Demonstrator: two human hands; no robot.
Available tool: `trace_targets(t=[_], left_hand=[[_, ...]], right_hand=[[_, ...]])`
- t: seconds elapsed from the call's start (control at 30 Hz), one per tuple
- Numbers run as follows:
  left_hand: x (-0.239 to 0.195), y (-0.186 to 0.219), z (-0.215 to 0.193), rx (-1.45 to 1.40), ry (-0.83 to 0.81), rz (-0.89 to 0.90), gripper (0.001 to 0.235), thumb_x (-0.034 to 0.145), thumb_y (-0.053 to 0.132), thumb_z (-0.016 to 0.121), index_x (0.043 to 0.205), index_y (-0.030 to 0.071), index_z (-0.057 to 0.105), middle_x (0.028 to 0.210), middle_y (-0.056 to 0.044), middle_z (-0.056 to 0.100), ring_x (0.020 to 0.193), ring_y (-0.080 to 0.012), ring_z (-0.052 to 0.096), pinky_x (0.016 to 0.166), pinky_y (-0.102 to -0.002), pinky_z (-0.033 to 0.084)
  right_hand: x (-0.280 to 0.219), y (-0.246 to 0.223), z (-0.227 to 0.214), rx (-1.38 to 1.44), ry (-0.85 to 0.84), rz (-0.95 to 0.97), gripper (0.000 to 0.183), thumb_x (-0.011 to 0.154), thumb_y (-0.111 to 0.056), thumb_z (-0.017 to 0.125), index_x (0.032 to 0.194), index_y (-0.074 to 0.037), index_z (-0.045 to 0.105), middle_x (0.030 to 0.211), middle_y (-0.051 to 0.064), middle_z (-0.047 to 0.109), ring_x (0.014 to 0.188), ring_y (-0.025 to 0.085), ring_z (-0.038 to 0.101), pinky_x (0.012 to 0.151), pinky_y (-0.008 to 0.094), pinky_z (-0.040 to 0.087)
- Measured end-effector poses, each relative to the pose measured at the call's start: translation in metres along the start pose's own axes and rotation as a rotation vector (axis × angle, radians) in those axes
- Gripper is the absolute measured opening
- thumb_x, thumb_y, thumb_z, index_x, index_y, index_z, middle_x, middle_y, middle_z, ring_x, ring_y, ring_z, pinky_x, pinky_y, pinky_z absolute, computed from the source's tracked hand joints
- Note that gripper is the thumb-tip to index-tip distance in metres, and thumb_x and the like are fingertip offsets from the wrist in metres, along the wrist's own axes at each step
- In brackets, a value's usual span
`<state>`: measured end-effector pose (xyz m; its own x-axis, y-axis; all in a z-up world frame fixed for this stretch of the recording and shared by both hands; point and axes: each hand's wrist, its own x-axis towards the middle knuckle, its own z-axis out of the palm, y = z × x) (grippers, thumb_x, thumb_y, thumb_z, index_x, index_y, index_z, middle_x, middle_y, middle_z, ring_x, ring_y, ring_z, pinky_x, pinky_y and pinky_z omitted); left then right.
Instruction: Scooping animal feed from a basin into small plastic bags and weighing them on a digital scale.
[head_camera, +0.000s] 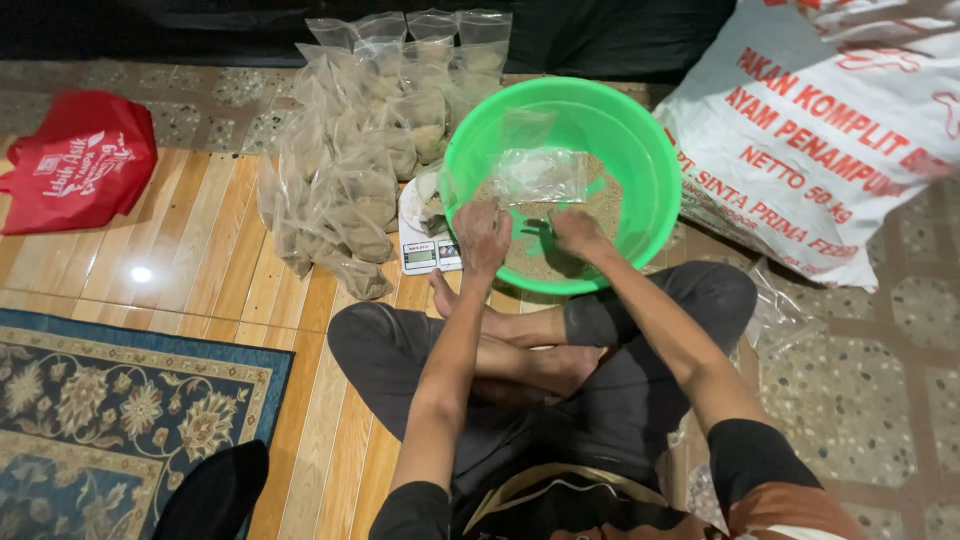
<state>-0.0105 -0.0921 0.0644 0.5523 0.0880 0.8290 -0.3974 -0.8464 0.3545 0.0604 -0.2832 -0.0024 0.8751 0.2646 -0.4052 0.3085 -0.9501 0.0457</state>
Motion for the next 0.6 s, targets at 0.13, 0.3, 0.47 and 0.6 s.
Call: trace_targets(t=[0.13,0.3,0.47,0.6], left_hand=[[-0.007,0.017,-0.012,0.019,0.003,0.017,0.017,0.078,0.019,0.063,0.093,0.014,0.068,0.078,0.000,0.057,0.083,-0.0190,0.059,0.078,-0.034,0.041],[-0.023,0.047,-0.033,-0.064,-0.037,0.039,0.014,0.076,0.016,0.064,0.090,0.013,0.067,0.076,0.000,0.054,0.079,-0.0210,0.058,0.073,-0.034,0.044],[-0.044,0.080,-0.062,-0.434,-0.231,0.060,0.015,0.085,0.019,0.064,0.082,0.004,0.068,0.067,-0.010,0.061,0.064,-0.0275,0.063,0.062,-0.035,0.051],[-0.034,0.116,-0.100,-0.587,-0.483,-0.135,0.023,0.086,0.019,0.055,0.081,-0.001,0.064,0.074,-0.015,0.064,0.064,-0.0318,0.056,0.059,-0.039,0.044]], right_hand=[[-0.025,0.019,-0.021,0.071,0.156,-0.026,0.023,0.086,-0.016,0.060,0.103,-0.001,0.064,0.095,0.019,0.065,0.094,0.037,0.067,0.073,0.048,0.054],[-0.089,0.031,-0.080,0.124,0.330,-0.082,0.017,0.088,-0.010,0.052,0.098,0.001,0.060,0.086,0.023,0.065,0.088,0.044,0.067,0.068,0.051,0.054],[-0.118,0.048,-0.133,0.001,0.373,-0.127,0.023,0.091,-0.021,0.051,0.091,-0.004,0.066,0.087,0.022,0.065,0.086,0.044,0.067,0.069,0.050,0.054],[-0.174,0.043,-0.192,-0.048,0.555,-0.256,0.014,0.085,-0.013,0.050,0.084,-0.003,0.060,0.072,0.021,0.064,0.059,0.041,0.060,0.051,0.050,0.047]])
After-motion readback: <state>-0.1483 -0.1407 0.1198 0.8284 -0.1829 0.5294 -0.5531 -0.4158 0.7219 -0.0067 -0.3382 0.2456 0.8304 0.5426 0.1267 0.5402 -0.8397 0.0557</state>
